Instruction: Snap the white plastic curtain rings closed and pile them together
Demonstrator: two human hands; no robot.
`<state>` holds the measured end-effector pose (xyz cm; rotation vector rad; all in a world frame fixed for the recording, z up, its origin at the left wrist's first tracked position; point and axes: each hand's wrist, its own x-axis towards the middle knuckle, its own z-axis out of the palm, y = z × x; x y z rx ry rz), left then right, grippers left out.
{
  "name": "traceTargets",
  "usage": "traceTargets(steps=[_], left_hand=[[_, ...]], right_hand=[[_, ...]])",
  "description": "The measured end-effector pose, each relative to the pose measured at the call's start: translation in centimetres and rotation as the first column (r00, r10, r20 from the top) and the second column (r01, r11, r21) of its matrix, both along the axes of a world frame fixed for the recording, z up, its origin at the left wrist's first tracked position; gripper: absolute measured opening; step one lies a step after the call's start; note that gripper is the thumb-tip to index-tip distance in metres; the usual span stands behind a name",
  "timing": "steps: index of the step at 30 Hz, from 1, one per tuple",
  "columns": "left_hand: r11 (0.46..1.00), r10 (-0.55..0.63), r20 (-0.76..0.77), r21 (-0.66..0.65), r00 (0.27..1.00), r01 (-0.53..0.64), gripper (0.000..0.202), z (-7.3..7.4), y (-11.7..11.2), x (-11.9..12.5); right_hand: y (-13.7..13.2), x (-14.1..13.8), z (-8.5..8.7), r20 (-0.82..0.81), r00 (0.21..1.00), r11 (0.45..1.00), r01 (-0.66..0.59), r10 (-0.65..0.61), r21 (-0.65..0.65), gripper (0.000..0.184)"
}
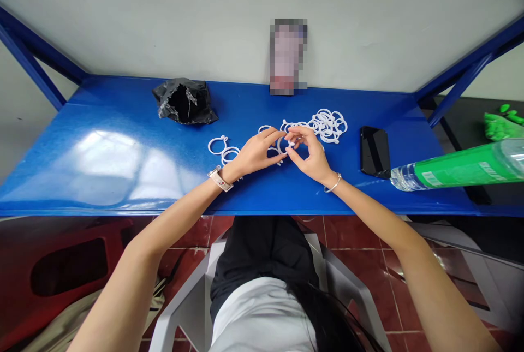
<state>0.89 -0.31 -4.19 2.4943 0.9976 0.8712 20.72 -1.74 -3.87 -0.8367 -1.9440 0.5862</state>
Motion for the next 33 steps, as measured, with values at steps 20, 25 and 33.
traceTargets(steps=[20,25,33], left_hand=[[0.962,0.271,-0.351,0.059,0.896,-0.268,0.036,0.4,1.6,-1.8],[0.964,0.254,-0.399,0.037,0.881,-0.262,0.025,0.5,1.5,-1.8],[0.975,0.219,-0.392,0.042,0.893,-0.220,0.016,0.8,1.4,-1.7]], right_hand=[[2.2,2.4,0.6,0.191,0.926,0.939,0.295,-0.326,0.177,0.031],[2.6,2.8,0.2,0.332,0.862,0.923,0.341,-0.383,0.179,0.035],[2.6,2.6,-0.5,0.403,0.851,0.941,0.309,-0.338,0.138,0.036]])
